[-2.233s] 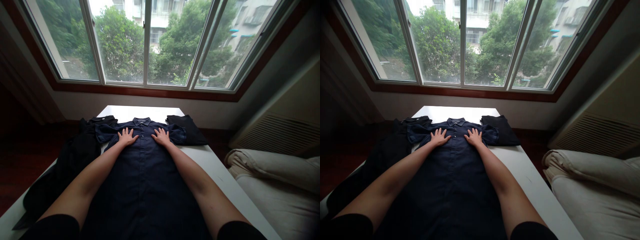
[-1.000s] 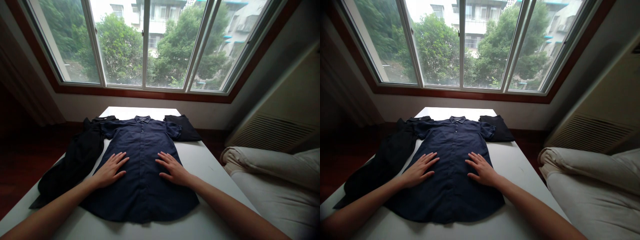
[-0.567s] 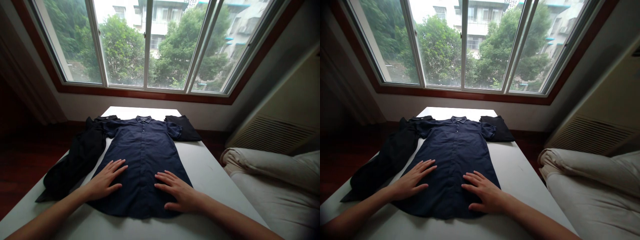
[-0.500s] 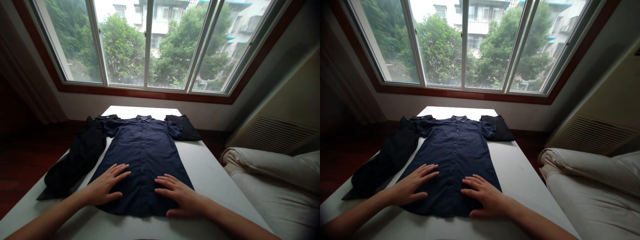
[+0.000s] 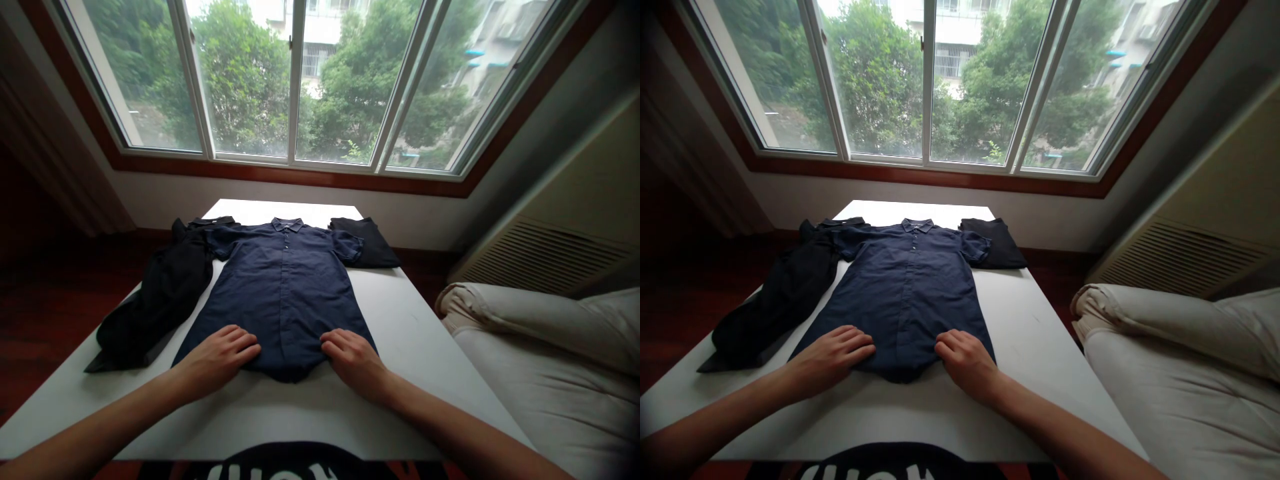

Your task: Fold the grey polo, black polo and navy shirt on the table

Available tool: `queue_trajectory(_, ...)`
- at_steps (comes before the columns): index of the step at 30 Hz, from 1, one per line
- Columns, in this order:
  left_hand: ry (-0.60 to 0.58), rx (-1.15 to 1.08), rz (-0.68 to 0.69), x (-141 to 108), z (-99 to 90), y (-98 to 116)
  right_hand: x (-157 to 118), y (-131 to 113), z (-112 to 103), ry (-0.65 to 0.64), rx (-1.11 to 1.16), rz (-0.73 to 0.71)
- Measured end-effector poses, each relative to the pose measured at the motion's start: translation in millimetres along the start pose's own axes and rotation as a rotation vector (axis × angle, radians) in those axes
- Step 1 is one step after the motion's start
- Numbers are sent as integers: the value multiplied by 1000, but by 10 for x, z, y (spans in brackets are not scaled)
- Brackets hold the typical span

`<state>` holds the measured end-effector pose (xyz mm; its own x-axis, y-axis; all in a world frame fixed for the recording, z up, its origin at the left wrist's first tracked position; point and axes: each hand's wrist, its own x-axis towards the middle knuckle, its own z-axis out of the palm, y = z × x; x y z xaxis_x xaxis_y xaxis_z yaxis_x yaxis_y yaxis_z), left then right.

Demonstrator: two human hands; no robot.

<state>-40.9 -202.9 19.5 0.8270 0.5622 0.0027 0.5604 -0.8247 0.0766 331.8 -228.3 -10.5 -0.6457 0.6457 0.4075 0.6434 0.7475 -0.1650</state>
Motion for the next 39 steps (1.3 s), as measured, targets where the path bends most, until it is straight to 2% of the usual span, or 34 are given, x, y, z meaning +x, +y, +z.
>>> queue_trajectory(4,115,20,-205,-198,-48,-309,-150,114,-227,68,1,199)
queue_trajectory(9,365,-174,-463,-496,-327,-606,-363,250,-479,236,120,421)
queue_trajectory(13,429,-388,-525,-593,-484,-702,-436,321,-580,196,288,504)
queue_trajectory(16,389,-492,-558,-652,-473,-784,-463,353,-600,156,353,542)
queue_trajectory(19,274,-523,-546,-756,-391,-855,-525,361,-590,104,392,547)
queue_trajectory(23,118,-507,-452,-937,-300,-878,-656,323,-557,-49,465,392)
queue_trajectory(25,70,-507,-428,-1010,-284,-872,-709,296,-536,-86,464,349)
queue_trajectory(30,28,-498,-400,-1094,-285,-871,-777,247,-449,-32,308,363)
queue_trajectory(36,49,-433,-401,-1059,-294,-840,-822,202,-334,21,49,443)
queue_trajectory(39,18,-417,-378,-1038,-290,-842,-854,192,-306,53,-8,424)
